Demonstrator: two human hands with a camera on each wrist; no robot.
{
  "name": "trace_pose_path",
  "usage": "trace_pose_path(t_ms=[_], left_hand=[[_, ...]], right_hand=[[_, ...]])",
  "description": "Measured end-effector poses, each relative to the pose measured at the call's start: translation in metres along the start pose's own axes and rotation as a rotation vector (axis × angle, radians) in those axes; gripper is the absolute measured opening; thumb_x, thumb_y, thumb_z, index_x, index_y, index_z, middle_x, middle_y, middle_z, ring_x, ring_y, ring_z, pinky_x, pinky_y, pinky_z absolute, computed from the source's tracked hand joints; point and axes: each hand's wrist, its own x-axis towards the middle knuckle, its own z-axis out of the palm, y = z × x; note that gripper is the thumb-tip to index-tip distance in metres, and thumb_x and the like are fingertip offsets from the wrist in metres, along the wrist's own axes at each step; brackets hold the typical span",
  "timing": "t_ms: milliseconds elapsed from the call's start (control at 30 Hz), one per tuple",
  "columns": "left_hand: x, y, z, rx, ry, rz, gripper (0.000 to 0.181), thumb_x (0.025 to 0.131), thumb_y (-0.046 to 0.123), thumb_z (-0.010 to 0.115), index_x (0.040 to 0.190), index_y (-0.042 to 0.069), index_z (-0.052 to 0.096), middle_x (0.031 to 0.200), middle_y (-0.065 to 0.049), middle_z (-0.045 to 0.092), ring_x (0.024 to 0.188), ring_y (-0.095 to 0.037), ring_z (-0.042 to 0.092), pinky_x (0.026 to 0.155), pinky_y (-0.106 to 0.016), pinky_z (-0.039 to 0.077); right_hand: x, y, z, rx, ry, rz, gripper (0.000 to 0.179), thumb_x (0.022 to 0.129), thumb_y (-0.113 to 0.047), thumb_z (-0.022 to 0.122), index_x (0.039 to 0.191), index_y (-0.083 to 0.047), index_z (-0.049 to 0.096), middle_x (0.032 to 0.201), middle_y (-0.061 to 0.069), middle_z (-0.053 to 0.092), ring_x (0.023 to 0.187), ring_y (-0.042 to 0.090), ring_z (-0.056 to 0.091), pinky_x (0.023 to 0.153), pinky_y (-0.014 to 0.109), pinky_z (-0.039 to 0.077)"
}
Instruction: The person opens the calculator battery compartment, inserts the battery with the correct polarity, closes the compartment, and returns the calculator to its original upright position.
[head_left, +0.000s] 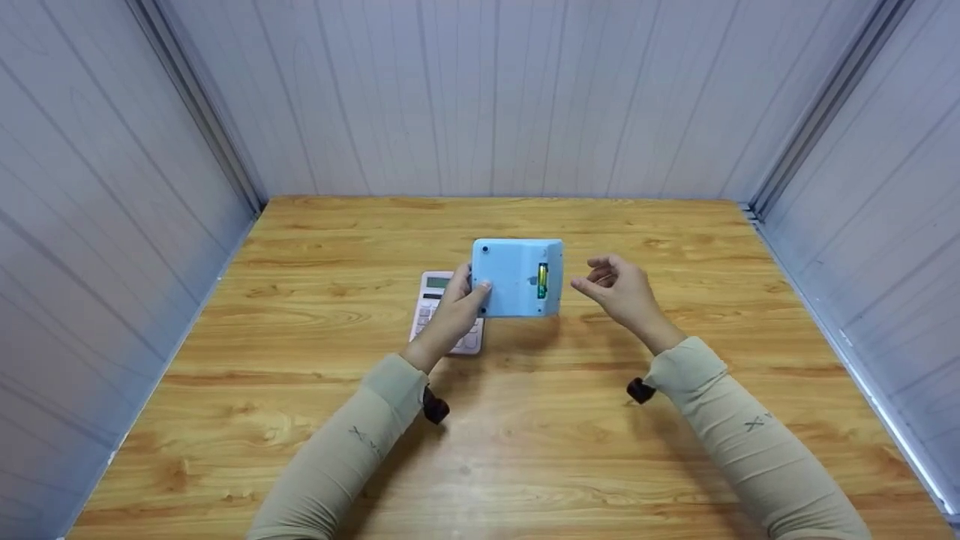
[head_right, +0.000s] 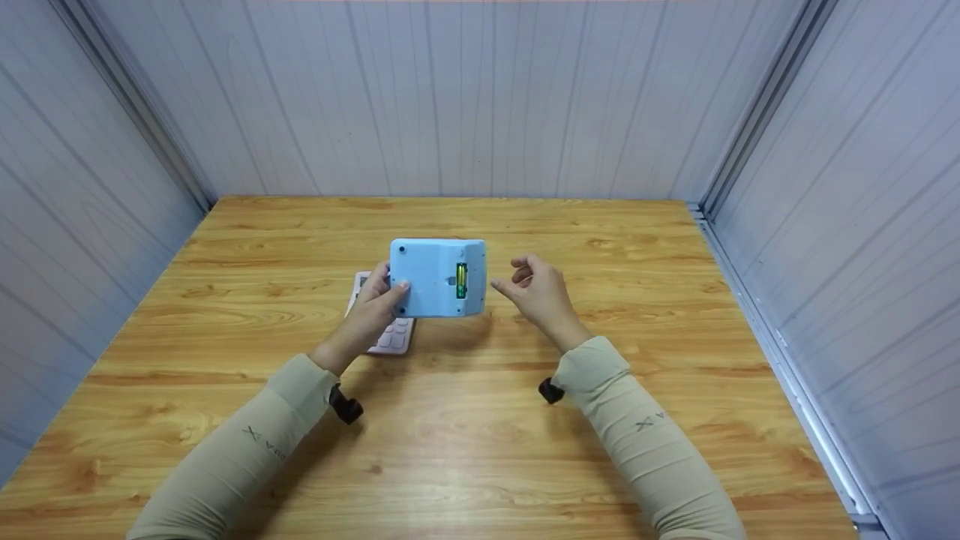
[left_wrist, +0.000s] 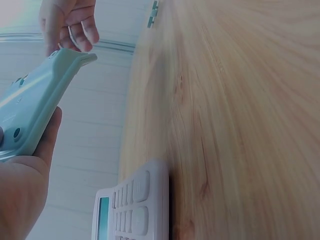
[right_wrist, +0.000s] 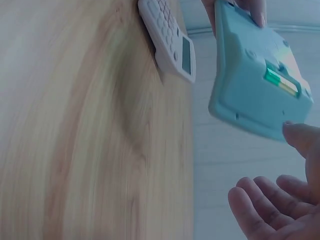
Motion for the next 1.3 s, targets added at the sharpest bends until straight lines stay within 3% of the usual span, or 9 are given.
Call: trace_pose_path(t_ms=[167, 333, 433, 700, 1000, 1200, 1300], left_hand=[[0.0, 0.001, -0.002, -0.013, -0.008, -0.017, 0.05, 0.115, 0.011, 0.04, 0.163, 0.002, 0.032, 0.164, -0.025, 0.047, 0.149, -0.041, 0.052, 0.119, -0.061, 0.049], [0.0, 0.002, -0.004, -0.021, -0.014, -0.027, 0.051, 0.115, 0.012, 0.04, 0.164, 0.003, 0.03, 0.166, -0.024, 0.045, 0.151, -0.041, 0.051, 0.119, -0.061, 0.049], [0.001, 0.002, -0.005, -0.02, -0.012, -0.027, 0.05, 0.116, 0.012, 0.04, 0.164, 0.003, 0.03, 0.166, -0.024, 0.044, 0.151, -0.041, 0.05, 0.12, -0.061, 0.048], [0.001, 0.001, -0.005, -0.027, -0.004, -0.041, 0.051, 0.115, 0.013, 0.041, 0.164, 0.003, 0.03, 0.167, -0.024, 0.043, 0.152, -0.042, 0.049, 0.12, -0.062, 0.048], [0.0, 0.002, -0.006, -0.011, -0.004, -0.041, 0.05, 0.116, 0.015, 0.041, 0.165, 0.007, 0.031, 0.167, -0.02, 0.045, 0.152, -0.038, 0.05, 0.121, -0.059, 0.048], [0.0, 0.001, -0.005, -0.009, -0.016, -0.037, 0.051, 0.116, 0.013, 0.039, 0.165, 0.004, 0.029, 0.17, -0.023, 0.04, 0.156, -0.04, 0.045, 0.123, -0.061, 0.045], [0.0, 0.0, -0.004, -0.005, -0.015, -0.038, 0.05, 0.116, 0.012, 0.039, 0.165, 0.003, 0.03, 0.17, -0.023, 0.04, 0.156, -0.041, 0.045, 0.123, -0.062, 0.045]], right_hand=[[-0.004, 0.012, -0.019, -0.046, -0.01, 0.019, 0.046, 0.1, -0.022, 0.081, 0.135, 0.004, 0.067, 0.12, 0.022, 0.071, 0.107, 0.033, 0.07, 0.085, 0.022, 0.057], [-0.007, 0.022, -0.034, -0.105, -0.034, 0.045, 0.05, 0.102, -0.026, 0.079, 0.139, 0.005, 0.067, 0.126, 0.027, 0.07, 0.112, 0.037, 0.068, 0.095, 0.043, 0.06], [-0.009, 0.029, -0.043, -0.13, -0.06, 0.084, 0.05, 0.103, -0.027, 0.078, 0.14, 0.005, 0.067, 0.128, 0.028, 0.068, 0.114, 0.037, 0.066, 0.097, 0.048, 0.058], [-0.014, 0.048, -0.058, -0.179, -0.122, 0.139, 0.05, 0.103, -0.024, 0.077, 0.14, 0.008, 0.066, 0.126, 0.026, 0.067, 0.112, 0.035, 0.064, 0.097, 0.048, 0.056], [-0.021, 0.069, -0.065, -0.27, -0.205, 0.184, 0.05, 0.102, -0.024, 0.078, 0.136, 0.012, 0.066, 0.11, 0.018, 0.068, 0.098, 0.028, 0.063, 0.083, 0.038, 0.054], [-0.024, 0.078, -0.063, -0.317, -0.249, 0.226, 0.051, 0.102, -0.023, 0.077, 0.136, 0.013, 0.066, 0.123, 0.029, 0.071, 0.109, 0.036, 0.068, 0.093, 0.047, 0.059], [-0.024, 0.081, -0.062, -0.337, -0.26, 0.231, 0.041, 0.102, -0.022, 0.077, 0.128, 0.01, 0.073, 0.121, 0.027, 0.074, 0.106, 0.035, 0.07, 0.091, 0.048, 0.06]])
